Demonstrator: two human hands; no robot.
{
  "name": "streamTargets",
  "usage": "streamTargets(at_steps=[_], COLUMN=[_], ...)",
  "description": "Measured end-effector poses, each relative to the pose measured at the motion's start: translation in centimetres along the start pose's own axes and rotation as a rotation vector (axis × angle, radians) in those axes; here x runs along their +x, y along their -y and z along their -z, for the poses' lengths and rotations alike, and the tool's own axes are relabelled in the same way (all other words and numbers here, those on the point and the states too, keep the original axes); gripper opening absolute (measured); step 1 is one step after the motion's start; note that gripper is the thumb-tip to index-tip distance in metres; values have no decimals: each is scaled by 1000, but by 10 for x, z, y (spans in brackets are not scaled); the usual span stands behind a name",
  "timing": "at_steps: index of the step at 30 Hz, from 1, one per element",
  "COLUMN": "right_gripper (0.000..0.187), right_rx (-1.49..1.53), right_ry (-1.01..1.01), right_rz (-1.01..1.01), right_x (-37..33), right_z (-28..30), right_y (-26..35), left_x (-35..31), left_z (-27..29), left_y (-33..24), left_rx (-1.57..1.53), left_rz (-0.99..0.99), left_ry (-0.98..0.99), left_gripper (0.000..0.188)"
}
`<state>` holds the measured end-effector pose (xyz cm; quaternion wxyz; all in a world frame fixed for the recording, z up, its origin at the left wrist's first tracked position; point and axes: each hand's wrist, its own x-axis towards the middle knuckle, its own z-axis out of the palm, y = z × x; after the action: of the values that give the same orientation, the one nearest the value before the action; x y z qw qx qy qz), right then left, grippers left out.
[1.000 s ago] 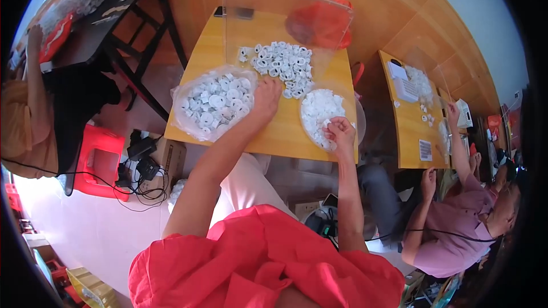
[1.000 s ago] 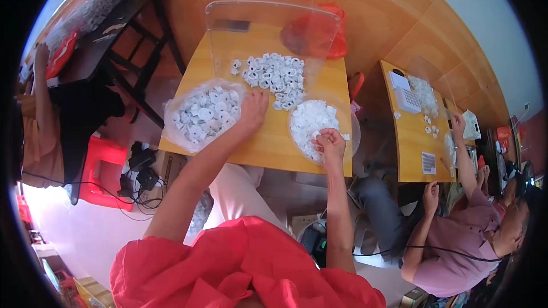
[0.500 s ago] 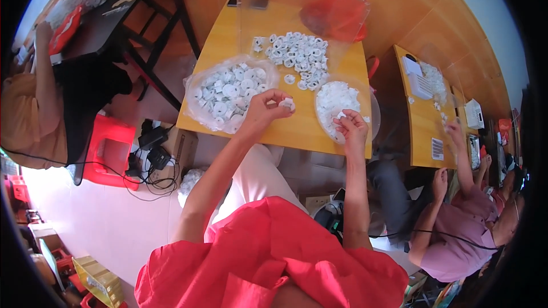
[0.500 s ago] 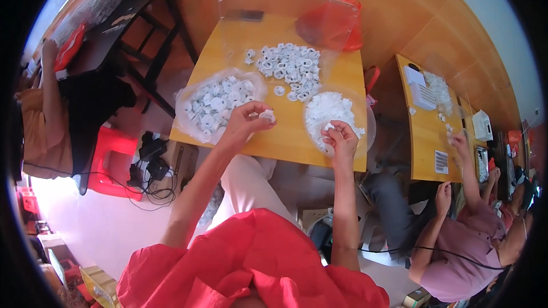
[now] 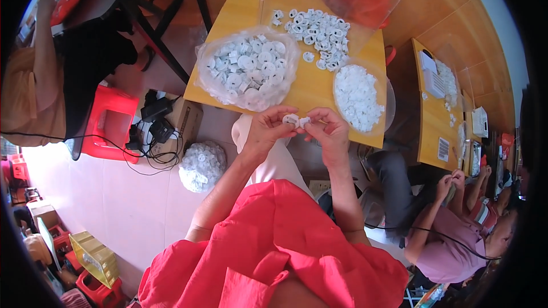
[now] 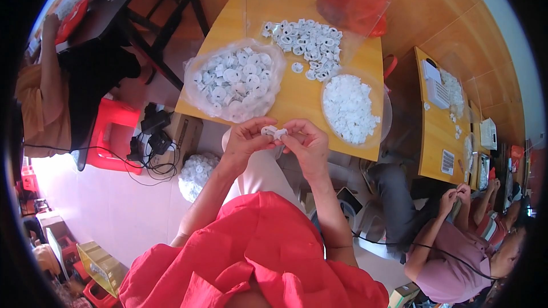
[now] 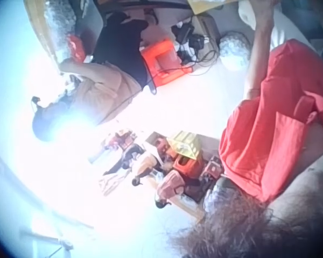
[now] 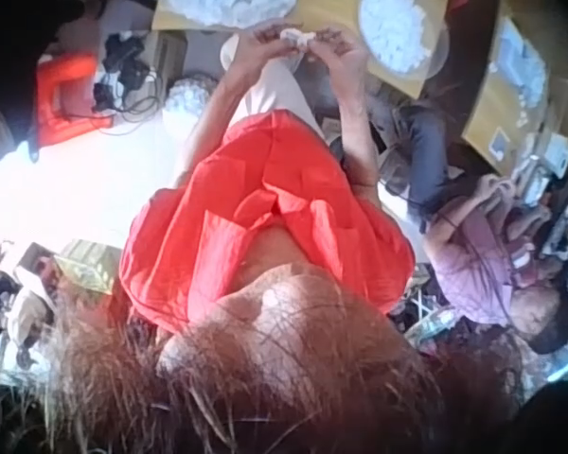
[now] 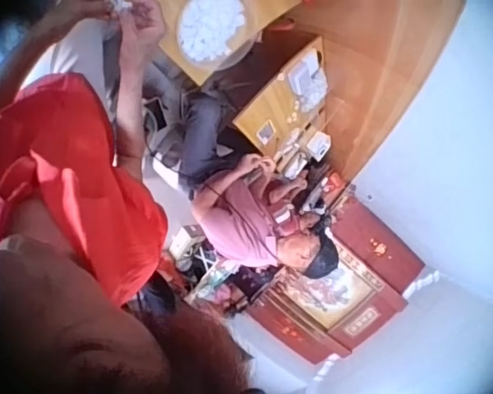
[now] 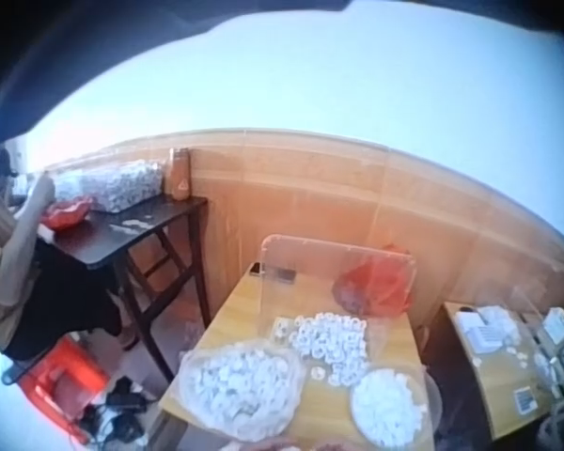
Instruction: The person assembles small plastic components by picking up plastic housings and inner parts from trays on the table and fitting them together by hand.
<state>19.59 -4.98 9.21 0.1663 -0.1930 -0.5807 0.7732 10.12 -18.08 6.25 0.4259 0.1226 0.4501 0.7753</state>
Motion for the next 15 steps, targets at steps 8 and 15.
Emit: streamTargets(at_steps=[8,15], right_gripper=[19,18], right_rx=[-47,27], right_ry=[-4,5], right_rz=[23,-15], right_x=[-3,-4], right_z=[-1,1], right_y=[-8,-11], left_x=[-9,-14], left_z=[-2,-2], left_y=[-2,-9], left_rx=[37,87], left_rz=[-24,-47], left_ry=[43,24], left_gripper=[39,36])
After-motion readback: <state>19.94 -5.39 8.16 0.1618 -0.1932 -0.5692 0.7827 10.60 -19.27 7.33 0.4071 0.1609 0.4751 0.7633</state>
